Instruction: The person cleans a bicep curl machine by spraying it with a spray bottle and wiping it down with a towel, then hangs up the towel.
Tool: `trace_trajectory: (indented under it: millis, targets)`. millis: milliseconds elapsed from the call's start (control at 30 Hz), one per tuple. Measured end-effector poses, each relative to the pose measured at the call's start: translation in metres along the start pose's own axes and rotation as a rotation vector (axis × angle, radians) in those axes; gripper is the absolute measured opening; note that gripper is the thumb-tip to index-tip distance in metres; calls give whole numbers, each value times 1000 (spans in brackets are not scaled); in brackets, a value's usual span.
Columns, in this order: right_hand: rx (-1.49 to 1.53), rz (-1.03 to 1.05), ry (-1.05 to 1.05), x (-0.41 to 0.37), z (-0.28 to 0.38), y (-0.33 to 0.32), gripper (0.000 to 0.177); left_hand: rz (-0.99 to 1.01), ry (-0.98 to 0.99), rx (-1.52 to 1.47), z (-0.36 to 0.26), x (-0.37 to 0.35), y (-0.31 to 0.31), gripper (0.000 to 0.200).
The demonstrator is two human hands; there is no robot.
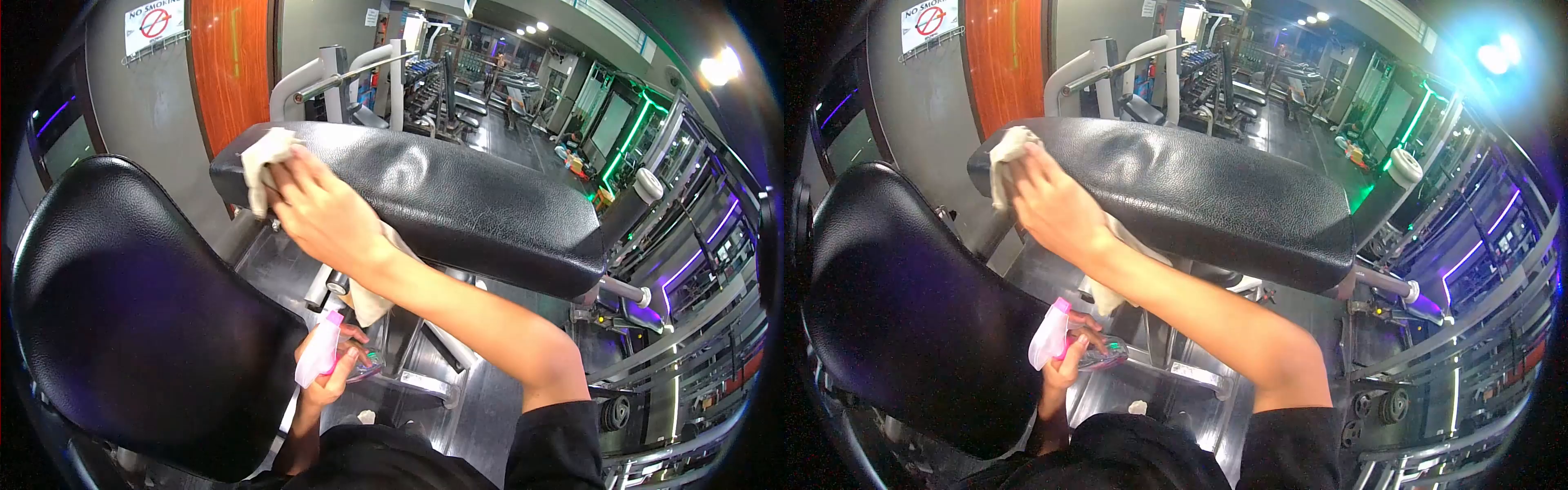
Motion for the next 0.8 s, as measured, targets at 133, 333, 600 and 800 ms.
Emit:
trace_trajectory:
  millis: [133,333,600,800]
  targets:
    - [58,56,-83,42,22,20,37,71,-14,151,-5,-1,5,29]
    - [0,195,-280,97,64,51,34,-96,-95,162,1,-16,-6,21]
    - [76,165,-158,24,26,9,29,-86,7,79,3,-12,7,22]
    - [211,24,130,-70,-42,-50,29,99,-6,85,5,0,27,23]
Point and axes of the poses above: each hand's wrist, its own x-axis towards the middle knuckle, its own y-axis out of the palm, z = x × y, the point moved 5 cm from there along x, towards the middle knuckle, and after that the axes turned 10 degrees about -x, right-handed, at the moved point
